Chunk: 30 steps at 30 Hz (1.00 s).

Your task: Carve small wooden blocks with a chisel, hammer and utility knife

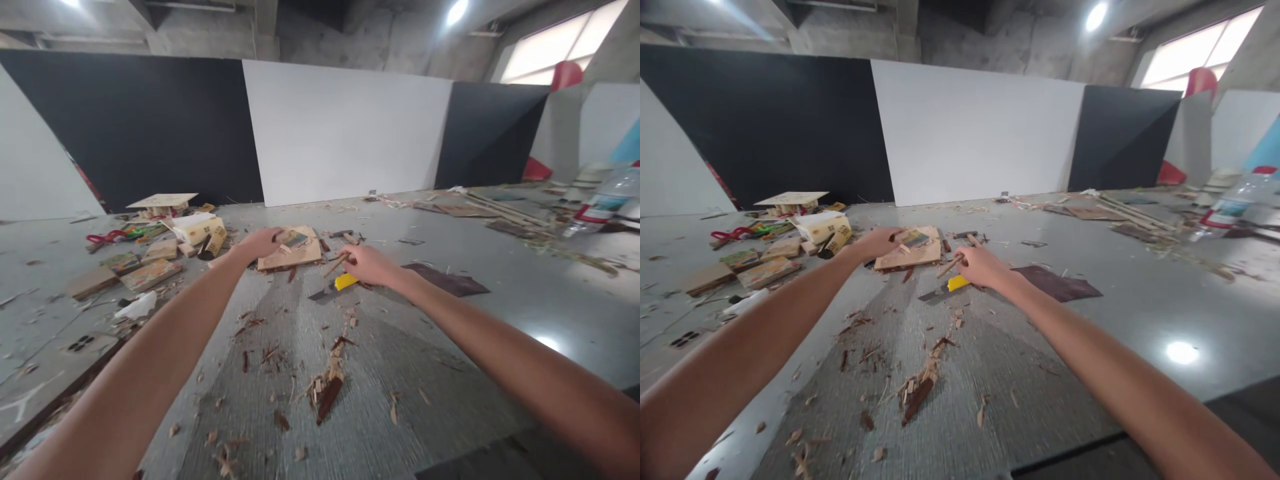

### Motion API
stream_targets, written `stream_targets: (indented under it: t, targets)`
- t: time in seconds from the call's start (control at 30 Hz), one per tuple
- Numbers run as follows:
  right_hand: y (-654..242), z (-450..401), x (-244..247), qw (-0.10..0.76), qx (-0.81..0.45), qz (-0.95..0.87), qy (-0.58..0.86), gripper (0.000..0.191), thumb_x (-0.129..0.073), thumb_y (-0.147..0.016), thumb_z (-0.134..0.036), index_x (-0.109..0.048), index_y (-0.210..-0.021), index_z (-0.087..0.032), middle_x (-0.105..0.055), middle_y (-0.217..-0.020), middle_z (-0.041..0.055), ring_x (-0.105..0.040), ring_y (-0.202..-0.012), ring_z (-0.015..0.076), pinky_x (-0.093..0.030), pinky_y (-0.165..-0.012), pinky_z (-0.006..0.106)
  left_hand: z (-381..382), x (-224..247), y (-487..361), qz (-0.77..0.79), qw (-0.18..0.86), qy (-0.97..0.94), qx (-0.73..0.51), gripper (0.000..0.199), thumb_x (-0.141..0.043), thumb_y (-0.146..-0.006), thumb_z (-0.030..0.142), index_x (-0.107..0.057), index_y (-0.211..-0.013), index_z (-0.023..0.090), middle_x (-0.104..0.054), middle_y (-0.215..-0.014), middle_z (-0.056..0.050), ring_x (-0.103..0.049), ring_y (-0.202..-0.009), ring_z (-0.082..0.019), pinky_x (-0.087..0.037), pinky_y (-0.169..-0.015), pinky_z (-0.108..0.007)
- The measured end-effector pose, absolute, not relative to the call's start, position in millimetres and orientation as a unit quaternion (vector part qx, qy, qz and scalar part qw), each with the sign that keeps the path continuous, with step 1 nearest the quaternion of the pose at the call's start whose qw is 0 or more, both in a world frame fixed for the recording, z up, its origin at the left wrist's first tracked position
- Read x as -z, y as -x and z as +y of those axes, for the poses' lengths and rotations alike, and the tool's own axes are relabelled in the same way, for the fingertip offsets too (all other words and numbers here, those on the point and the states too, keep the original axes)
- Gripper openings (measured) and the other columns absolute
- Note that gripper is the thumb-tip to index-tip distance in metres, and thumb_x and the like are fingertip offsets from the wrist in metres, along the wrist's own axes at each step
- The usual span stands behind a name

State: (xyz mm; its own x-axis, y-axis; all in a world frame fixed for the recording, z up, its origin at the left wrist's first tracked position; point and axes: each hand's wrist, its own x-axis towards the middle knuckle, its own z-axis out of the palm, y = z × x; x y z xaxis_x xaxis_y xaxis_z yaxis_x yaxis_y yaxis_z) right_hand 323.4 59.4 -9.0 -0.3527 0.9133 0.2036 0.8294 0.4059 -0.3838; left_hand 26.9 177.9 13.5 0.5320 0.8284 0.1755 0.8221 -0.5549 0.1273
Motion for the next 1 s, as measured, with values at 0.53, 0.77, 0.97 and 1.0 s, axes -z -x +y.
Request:
stream_targets:
  t: [0.53, 0.77, 0.97, 1.0]
  targets:
    - [-338.8, 56.4, 1.5, 0.07, -0.133, -0.89, 0.43, 0.032, -0.06, -0.069, -0.007, -0.07, -0.094, -0.025, -0.069, -0.101, 0.0074, -0.062, -0.088, 0.028, -0.045, -0.07, 0.038, 35.3, -30.5, 22.5, 0.289, 0.165, -0.938, -0.097, 0.038, -0.042, -0.075, 0.011, -0.068, -0.096, 0.028, -0.056, -0.126, -0.002, -0.05, -0.117, -0.023, -0.04, -0.097, -0.038]
    - [-326.4, 46.4, -2.6, 0.097, -0.081, -0.875, 0.468, 0.024, -0.061, -0.076, -0.025, -0.065, -0.1, -0.022, -0.067, -0.099, 0.0107, -0.061, -0.08, 0.0249, -0.043, -0.067, 0.037, 13.7, -19.8, 10.1, 0.36, 0.322, -0.873, -0.071, 0.047, -0.043, -0.089, 0.045, -0.045, -0.135, 0.033, -0.043, -0.144, -0.004, -0.05, -0.122, -0.026, -0.048, -0.086, -0.032]
    - [-317.4, 35.7, -17.2, 0.226, -0.195, -0.843, 0.448, 0.032, -0.047, -0.088, -0.047, -0.059, -0.099, -0.019, -0.064, -0.092, 0.0092, -0.06, -0.079, 0.0212, -0.044, -0.067, 0.035, 6.8, -21.9, -4.8, 0.32, 0.299, -0.894, -0.096, 0.076, -0.07, -0.071, 0.035, -0.038, -0.139, 0.028, -0.054, -0.132, -0.011, -0.061, -0.104, -0.025, -0.049, -0.077, -0.03]
    - [-313.6, 33.0, -17.8, 0.256, -0.233, -0.828, 0.441, 0.034, -0.045, -0.089, -0.049, -0.058, -0.099, -0.019, -0.063, -0.09, 0.0082, -0.059, -0.078, 0.0201, -0.045, -0.066, 0.034, 7.9, -27.8, -5.4, 0.321, 0.278, -0.898, -0.111, 0.069, -0.068, -0.072, 0.032, -0.042, -0.136, 0.026, -0.06, -0.123, -0.01, -0.063, -0.099, -0.024, -0.048, -0.075, -0.03]
